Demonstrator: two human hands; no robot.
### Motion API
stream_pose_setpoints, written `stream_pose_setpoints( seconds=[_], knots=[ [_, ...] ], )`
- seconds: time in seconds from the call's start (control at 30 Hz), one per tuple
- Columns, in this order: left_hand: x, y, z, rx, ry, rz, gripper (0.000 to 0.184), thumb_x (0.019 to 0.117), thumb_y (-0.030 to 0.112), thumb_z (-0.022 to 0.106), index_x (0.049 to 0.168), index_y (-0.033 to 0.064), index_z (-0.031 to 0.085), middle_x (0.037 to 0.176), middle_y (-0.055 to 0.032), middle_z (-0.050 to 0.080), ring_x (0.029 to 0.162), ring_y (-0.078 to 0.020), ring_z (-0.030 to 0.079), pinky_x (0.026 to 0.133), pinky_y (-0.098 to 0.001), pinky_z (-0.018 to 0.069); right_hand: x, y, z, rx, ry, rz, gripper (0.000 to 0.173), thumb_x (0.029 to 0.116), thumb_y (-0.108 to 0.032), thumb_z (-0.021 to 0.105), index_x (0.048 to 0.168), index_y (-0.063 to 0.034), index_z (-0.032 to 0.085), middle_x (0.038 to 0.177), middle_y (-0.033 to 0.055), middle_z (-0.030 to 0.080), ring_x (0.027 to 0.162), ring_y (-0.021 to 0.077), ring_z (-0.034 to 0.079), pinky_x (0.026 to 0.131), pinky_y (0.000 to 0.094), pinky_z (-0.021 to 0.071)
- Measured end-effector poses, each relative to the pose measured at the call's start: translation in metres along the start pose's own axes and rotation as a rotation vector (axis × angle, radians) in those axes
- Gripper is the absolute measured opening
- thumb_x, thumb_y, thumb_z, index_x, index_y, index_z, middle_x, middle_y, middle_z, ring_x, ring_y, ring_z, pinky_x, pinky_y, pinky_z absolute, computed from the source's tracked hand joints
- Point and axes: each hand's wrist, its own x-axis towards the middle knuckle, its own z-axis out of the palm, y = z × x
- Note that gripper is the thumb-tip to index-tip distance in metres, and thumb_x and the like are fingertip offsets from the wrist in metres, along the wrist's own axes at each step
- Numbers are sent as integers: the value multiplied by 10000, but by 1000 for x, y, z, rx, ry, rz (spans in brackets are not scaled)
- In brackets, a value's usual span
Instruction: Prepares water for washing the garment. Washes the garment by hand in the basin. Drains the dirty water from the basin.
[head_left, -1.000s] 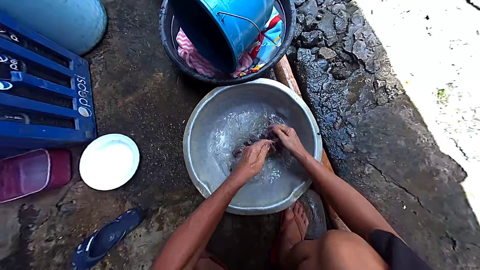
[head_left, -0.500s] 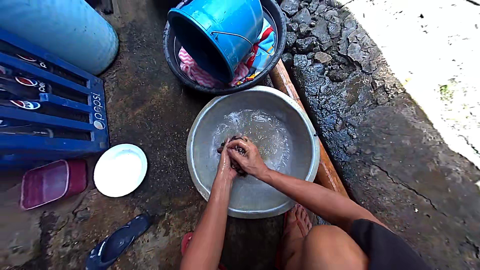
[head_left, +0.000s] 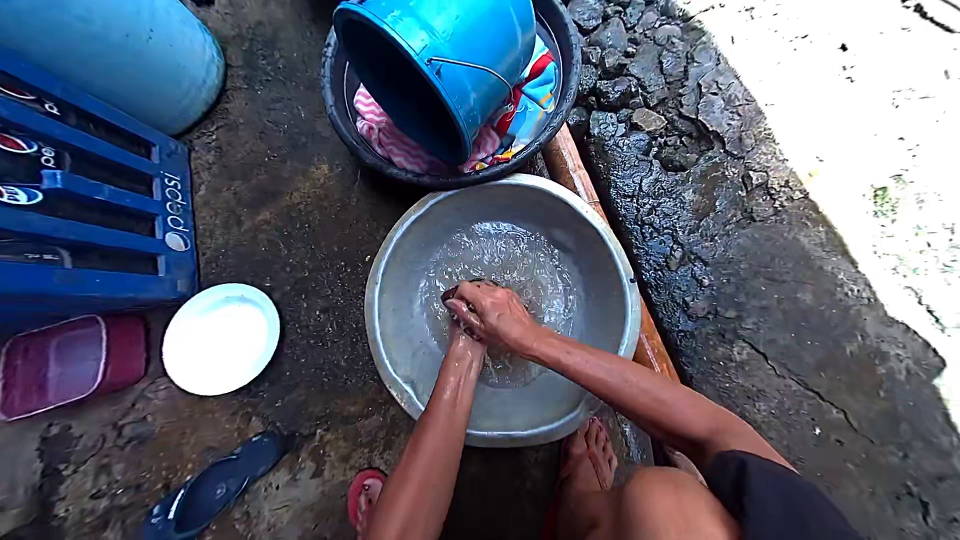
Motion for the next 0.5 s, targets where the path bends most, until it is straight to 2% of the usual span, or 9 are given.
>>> stream_pose_setpoints(
  seconds=[0.03,0.1,0.17,0.23,0.27,0.33,0.4,0.47,0.5],
  knots=[
    [-4,37,28,125,341,-326,419,1132,294,221,1124,30,547,860,-97,621,730,-146,605,669,-303,530,11,14,-9,-29,-67,87,486,1076,-475,442,1246,-66,641,1061,206,698,943,383,707,780,582,553],
    [-3,62,10,194,479,-536,353,1091,334,413,1291,72,541,1095,-151,655,950,-263,657,783,-500,559,35,62,-31,-71,-67,210,583,1078,-522,396,1540,-171,454,1357,235,589,1138,433,644,912,627,530],
    [-8,69,-29,383,439,-496,470,1072,180,510,1517,85,394,1445,-186,517,1269,-320,539,957,-572,476,45,113,-47,-80,77,237,545,1100,-441,360,1556,-157,449,1518,216,488,1323,438,531,1052,615,454],
    [-14,68,-47,571,343,-411,706,1010,63,581,1616,128,225,1584,-221,366,1367,-375,453,992,-593,455,34,139,-38,-28,242,319,481,1105,-352,397,1457,-59,546,1408,220,592,1288,409,579,1065,588,458],
    [-14,65,-46,607,266,-404,790,1023,124,584,1652,209,113,1634,-216,281,1400,-404,418,985,-628,461,25,141,-21,36,261,380,505,1099,-372,424,1477,-48,511,1391,243,593,1275,419,586,1062,599,461],
    [-9,58,-34,556,99,-510,681,1100,445,396,1653,358,8,1697,-151,168,1462,-426,353,996,-704,439,11,130,26,232,169,481,698,1036,-419,560,1589,-53,341,1518,287,451,1388,435,475,1146,588,395],
    [1,51,-12,376,2,-620,679,1040,676,167,1635,349,182,1605,-129,382,1371,-373,481,970,-650,477,0,97,58,443,52,449,791,998,-319,636,1608,2,249,1605,294,323,1487,386,359,1232,495,303],
    [8,47,-1,277,53,-559,749,1031,686,130,1486,190,459,1324,-117,628,1148,-244,631,904,-478,551,-11,54,67,581,45,321,638,982,-201,635,1515,63,404,1515,276,458,1428,318,446,1207,425,346],
    [6,48,-3,248,66,-472,684,1084,576,134,1460,117,473,1293,-119,628,1124,-193,619,927,-404,535,-15,35,65,596,56,232,557,970,-188,646,1449,51,494,1438,236,545,1359,269,518,1169,400,397]
  ],
)
